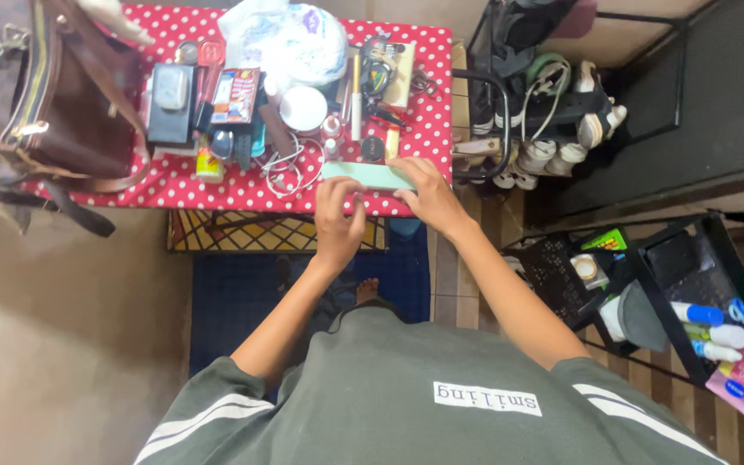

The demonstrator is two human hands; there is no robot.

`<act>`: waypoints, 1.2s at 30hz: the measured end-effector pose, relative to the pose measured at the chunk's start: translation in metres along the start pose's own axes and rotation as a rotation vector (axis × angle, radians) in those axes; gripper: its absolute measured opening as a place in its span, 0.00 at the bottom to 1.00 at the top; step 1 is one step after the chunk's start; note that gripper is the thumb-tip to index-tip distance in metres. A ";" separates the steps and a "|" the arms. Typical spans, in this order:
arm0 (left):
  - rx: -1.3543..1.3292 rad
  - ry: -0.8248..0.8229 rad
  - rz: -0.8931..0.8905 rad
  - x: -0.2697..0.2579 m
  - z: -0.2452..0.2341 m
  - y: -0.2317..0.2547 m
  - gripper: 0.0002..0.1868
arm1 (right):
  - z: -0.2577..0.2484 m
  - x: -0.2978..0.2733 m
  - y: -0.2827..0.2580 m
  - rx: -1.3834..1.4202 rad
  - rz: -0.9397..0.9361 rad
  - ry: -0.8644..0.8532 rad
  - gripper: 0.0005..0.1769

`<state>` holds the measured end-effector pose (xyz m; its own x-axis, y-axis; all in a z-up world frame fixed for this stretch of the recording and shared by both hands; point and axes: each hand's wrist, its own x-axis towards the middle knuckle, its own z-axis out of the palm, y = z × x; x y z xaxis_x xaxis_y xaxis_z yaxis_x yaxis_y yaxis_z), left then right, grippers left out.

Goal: The person sorts through cosmetics and personal care items on a small table, opens a wallet and a small booklet, hangs a handbag on a rack hook, carries a comb and small containers to a side tray, and slots items into a wall-hanging organizer before rearranging items back on the table.

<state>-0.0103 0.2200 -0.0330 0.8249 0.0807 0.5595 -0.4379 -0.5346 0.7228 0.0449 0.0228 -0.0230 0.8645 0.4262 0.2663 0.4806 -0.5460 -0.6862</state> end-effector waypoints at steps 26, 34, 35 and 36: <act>-0.907 -1.100 -0.722 -0.088 0.278 0.138 0.20 | -0.134 -0.297 -0.016 -0.142 0.810 1.043 0.28; -1.012 -1.284 -0.792 -0.171 0.386 0.221 0.19 | -0.161 -0.380 0.048 -0.287 0.898 1.147 0.25; -0.968 -1.281 -0.812 -0.176 0.398 0.228 0.19 | -0.166 -0.388 0.056 -0.317 0.892 1.127 0.26; -0.924 -1.278 -0.833 -0.180 0.411 0.233 0.18 | -0.172 -0.396 0.064 -0.346 0.886 1.106 0.27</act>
<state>-0.1141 -0.2649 -0.1322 0.4523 -0.8229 -0.3439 0.5314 -0.0610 0.8449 -0.2415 -0.3048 -0.0557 0.4825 -0.8092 0.3352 -0.3862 -0.5400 -0.7478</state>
